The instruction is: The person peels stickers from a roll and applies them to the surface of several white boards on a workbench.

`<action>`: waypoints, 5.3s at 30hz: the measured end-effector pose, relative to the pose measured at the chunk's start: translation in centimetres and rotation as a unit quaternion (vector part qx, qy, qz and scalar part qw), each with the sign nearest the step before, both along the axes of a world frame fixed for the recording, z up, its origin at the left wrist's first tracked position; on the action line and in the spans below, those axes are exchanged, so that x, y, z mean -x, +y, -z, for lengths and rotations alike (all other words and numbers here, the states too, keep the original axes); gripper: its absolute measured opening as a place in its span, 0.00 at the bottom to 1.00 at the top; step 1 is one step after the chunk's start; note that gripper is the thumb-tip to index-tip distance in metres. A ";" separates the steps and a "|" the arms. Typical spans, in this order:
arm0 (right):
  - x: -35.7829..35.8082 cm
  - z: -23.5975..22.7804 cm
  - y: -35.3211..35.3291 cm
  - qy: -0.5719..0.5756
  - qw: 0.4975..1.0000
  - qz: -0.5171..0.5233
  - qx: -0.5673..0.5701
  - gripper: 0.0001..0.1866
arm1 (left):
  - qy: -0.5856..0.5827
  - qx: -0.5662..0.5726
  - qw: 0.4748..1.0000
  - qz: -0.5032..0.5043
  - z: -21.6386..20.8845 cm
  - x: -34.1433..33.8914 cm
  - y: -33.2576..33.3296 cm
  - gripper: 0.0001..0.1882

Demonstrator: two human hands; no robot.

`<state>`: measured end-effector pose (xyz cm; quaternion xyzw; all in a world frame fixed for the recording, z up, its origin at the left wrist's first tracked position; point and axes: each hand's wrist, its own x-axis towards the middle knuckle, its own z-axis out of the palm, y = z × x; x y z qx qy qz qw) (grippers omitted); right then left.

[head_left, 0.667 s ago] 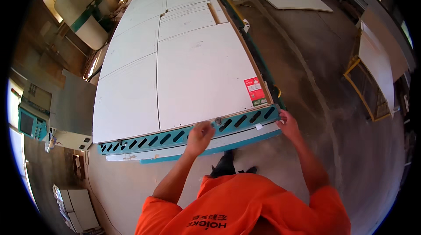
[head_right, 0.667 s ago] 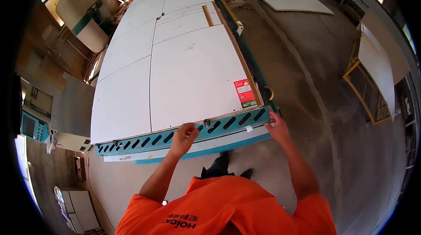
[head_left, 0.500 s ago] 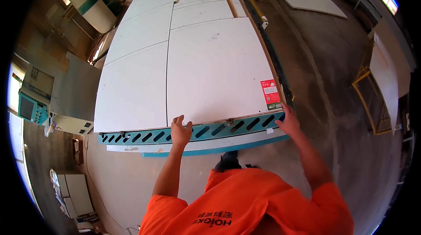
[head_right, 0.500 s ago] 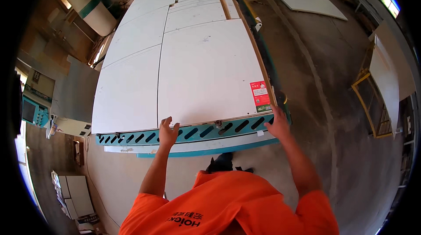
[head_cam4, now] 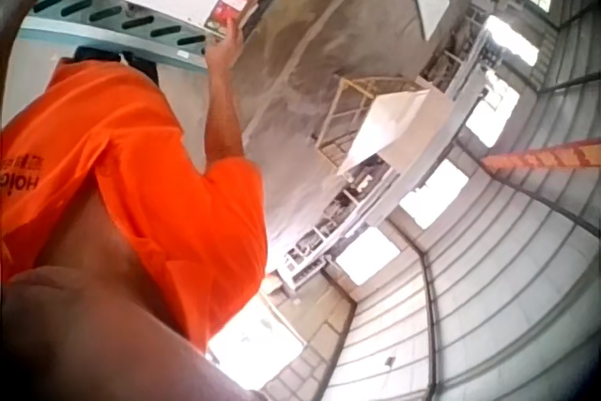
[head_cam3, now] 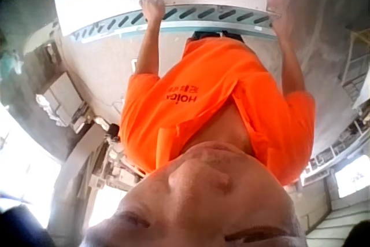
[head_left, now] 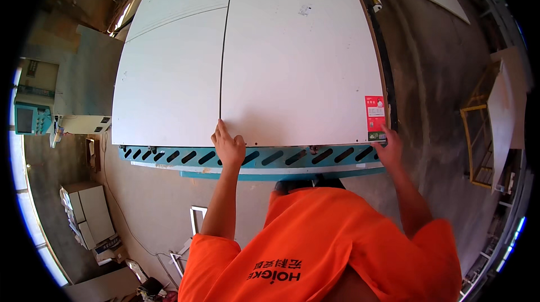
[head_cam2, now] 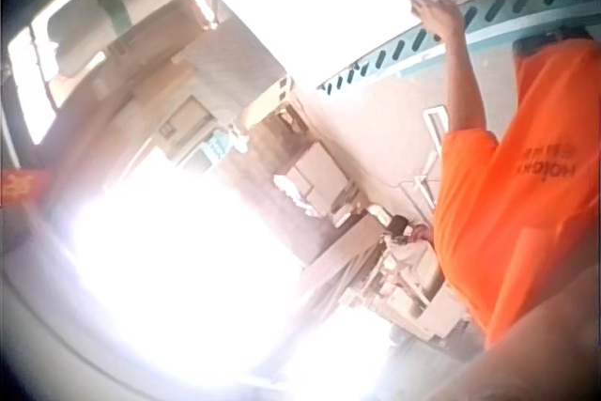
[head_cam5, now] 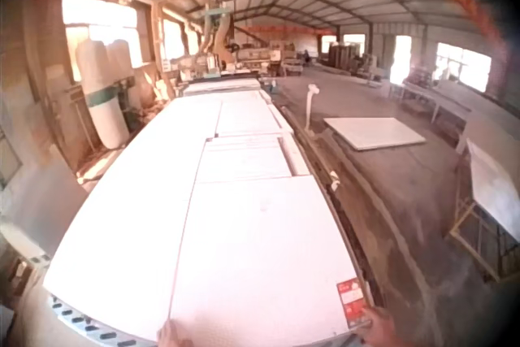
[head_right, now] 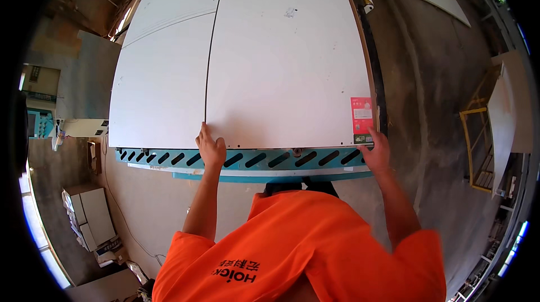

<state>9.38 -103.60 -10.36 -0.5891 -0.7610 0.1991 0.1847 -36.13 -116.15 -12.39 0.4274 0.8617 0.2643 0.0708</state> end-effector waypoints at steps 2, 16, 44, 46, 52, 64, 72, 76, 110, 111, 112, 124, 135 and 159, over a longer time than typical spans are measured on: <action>0.1 0.3 0.0 0.018 1.000 -0.007 -0.015 0.36 | -0.025 -0.003 0.999 -0.038 -0.2 0.6 0.2 0.34; 1.1 -0.5 0.6 0.198 0.976 0.087 0.037 0.38 | -0.368 -0.086 0.895 -0.235 -1.7 4.0 1.8 0.33; -5.9 -4.6 -5.6 0.372 0.774 0.205 0.469 0.25 | -0.407 0.126 0.898 -0.107 -8.0 5.3 12.5 0.24; -6.9 -6.1 -6.8 0.392 0.775 0.204 0.453 0.24 | -0.387 0.080 0.913 -0.099 -8.6 2.5 11.1 0.24; -13.8 -2.4 -10.6 0.353 0.759 0.238 0.493 0.25 | -0.310 0.005 0.951 0.005 -12.7 -5.3 11.0 0.23; -28.9 -5.6 -4.5 0.666 0.662 0.309 0.147 0.17 | -0.329 -0.150 0.920 0.150 -22.1 -26.8 16.0 0.22; -43.3 -9.5 4.8 0.678 0.655 0.333 -0.005 0.19 | -0.387 -0.120 0.857 0.319 -19.9 -34.8 24.3 0.18; -52.6 -12.5 9.4 0.666 0.643 0.376 -0.045 0.21 | -0.391 -0.120 0.826 0.387 -20.0 -38.4 29.1 0.19; -56.4 4.4 30.1 0.557 0.609 0.499 0.266 0.19 | -0.178 0.129 0.955 0.201 -11.4 -59.3 70.2 0.21; -57.6 4.4 31.6 0.544 0.623 0.489 0.278 0.20 | -0.213 0.117 0.951 0.189 -9.4 -58.6 71.1 0.21; -59.0 3.9 33.7 0.525 0.647 0.474 0.285 0.20 | -0.254 0.103 0.946 0.171 -7.6 -58.0 71.7 0.22; -75.1 1.1 47.7 0.551 0.632 0.434 0.329 0.16 | -0.405 0.101 0.887 0.198 -2.1 -71.1 86.1 0.24; -83.7 3.0 49.6 0.726 0.483 0.488 0.035 0.15 | -0.449 0.157 0.820 0.317 -4.2 -95.9 109.2 0.22; -117.4 3.6 66.2 0.724 0.210 0.558 -0.348 0.10 | -0.467 0.243 0.704 0.477 3.0 -163.4 129.0 0.26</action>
